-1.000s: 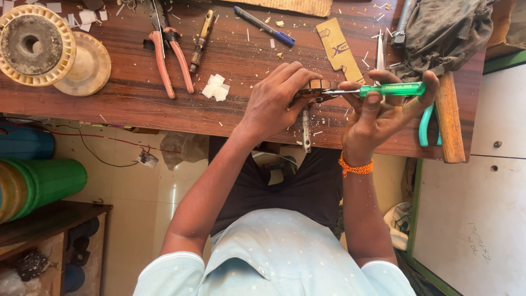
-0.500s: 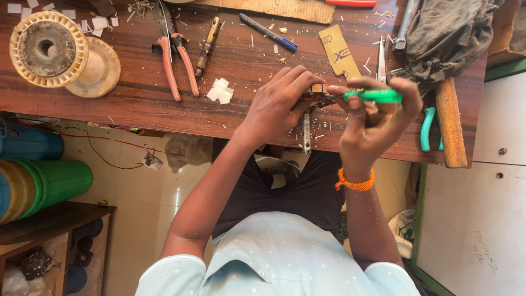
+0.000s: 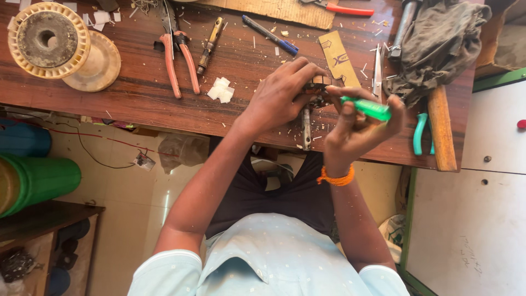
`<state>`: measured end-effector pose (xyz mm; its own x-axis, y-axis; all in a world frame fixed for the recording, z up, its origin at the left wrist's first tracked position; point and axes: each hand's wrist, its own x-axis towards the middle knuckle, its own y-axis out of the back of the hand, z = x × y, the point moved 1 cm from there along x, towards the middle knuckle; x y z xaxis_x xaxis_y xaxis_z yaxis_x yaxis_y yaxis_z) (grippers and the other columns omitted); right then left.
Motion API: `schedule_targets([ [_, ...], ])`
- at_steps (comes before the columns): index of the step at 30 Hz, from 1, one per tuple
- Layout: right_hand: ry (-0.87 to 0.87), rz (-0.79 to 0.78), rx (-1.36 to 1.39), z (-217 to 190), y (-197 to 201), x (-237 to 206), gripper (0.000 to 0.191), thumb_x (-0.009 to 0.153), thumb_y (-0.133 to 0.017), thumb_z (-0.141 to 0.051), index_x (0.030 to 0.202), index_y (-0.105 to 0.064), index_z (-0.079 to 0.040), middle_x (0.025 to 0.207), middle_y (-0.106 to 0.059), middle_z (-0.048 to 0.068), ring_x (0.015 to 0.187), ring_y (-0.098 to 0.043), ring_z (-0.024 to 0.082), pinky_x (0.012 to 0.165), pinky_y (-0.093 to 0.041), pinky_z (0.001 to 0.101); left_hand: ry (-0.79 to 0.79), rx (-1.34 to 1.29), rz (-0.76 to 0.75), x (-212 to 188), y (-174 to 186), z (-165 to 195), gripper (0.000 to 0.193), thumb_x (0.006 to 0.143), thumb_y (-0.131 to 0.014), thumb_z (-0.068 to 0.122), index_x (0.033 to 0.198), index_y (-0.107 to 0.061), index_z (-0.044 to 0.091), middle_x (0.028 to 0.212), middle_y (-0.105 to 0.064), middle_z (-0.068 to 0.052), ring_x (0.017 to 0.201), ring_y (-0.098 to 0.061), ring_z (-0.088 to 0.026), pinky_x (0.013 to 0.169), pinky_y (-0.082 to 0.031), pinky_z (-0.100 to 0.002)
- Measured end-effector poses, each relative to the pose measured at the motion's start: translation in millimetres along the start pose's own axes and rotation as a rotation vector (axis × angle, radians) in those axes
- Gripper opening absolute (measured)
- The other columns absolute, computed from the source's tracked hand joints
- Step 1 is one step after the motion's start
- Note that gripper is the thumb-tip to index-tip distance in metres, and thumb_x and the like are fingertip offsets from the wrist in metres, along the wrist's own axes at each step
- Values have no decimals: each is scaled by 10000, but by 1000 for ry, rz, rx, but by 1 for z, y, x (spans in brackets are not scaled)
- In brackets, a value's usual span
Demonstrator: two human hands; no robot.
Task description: The person works on an electric motor armature at a cluttered workbench, pressing small white insulation pieces into the slots around the rotor and turning the armature to reach each slot. They use scissors to trim a piece, pliers to handle small parts, and a green-handled screwdriver to work on the assembly.
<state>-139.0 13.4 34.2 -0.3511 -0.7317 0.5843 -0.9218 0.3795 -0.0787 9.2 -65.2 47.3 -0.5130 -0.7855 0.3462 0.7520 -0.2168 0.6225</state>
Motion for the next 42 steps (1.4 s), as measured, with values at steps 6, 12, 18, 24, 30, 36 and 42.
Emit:
schedule_targets([
  [6, -261, -23, 256, 0, 24, 19, 665, 1213, -648, -150, 1607, -122, -251, 1169, -628, 186, 1009, -777, 334, 896, -694, 439, -78, -342, -27, -4, 16, -17, 607, 978, -728, 288, 1502, -485, 103, 1259, -697, -154, 1128, -712, -263, 959, -545, -396],
  [12, -314, -52, 295, 1, 27, 25, 704, 1220, -663, -140, 1619, -97, -272, 1167, -638, 181, 1035, -776, 334, 926, -691, 443, 205, -246, -84, 1, 5, -19, 370, 955, -760, 328, 1197, -713, 52, 953, -772, -153, 861, -772, -246, 782, -580, -365],
  [18, -334, -4, 247, 0, 31, 21, 746, 1189, -648, -162, 1610, -45, -288, 1152, -684, 180, 975, -791, 311, 856, -690, 403, 210, -99, -197, 1, 0, -8, 354, 942, -753, 288, 1123, -575, 40, 985, -709, -148, 961, -683, -352, 783, -512, -474],
  [24, -364, 14, 377, 0, 46, 25, 828, 1167, -656, -173, 1637, 12, -309, 1092, -653, 192, 878, -776, 338, 714, -634, 402, 169, 29, -203, -2, 10, 7, 359, 940, -717, 269, 1171, -488, 117, 1190, -688, -74, 1160, -642, -363, 809, -504, -515],
  [30, -199, -212, 269, 3, 36, 29, 693, 1249, -624, -180, 1614, -47, -303, 1174, -669, 193, 1001, -751, 312, 916, -638, 427, 193, 75, -255, 4, 17, 14, 381, 949, -703, 308, 1203, -478, 135, 1199, -686, -83, 1114, -653, -373, 787, -497, -535],
  [36, -175, -276, 208, 2, 29, 33, 632, 1242, -596, -125, 1585, -78, -244, 1234, -700, 231, 1069, -789, 333, 951, -649, 430, 205, 82, -272, 2, 16, 14, 386, 930, -701, 313, 1201, -482, 148, 1177, -699, -85, 1088, -664, -373, 785, -500, -542],
  [42, -142, -398, 23, -17, 20, 45, 560, 1254, -566, -30, 1594, -156, -204, 1232, -698, 219, 1066, -792, 310, 922, -678, 383, 174, 111, -244, 1, 14, 11, 398, 945, -698, 329, 1186, -446, 137, 1169, -699, -98, 1078, -659, -395, 757, -507, -557],
])
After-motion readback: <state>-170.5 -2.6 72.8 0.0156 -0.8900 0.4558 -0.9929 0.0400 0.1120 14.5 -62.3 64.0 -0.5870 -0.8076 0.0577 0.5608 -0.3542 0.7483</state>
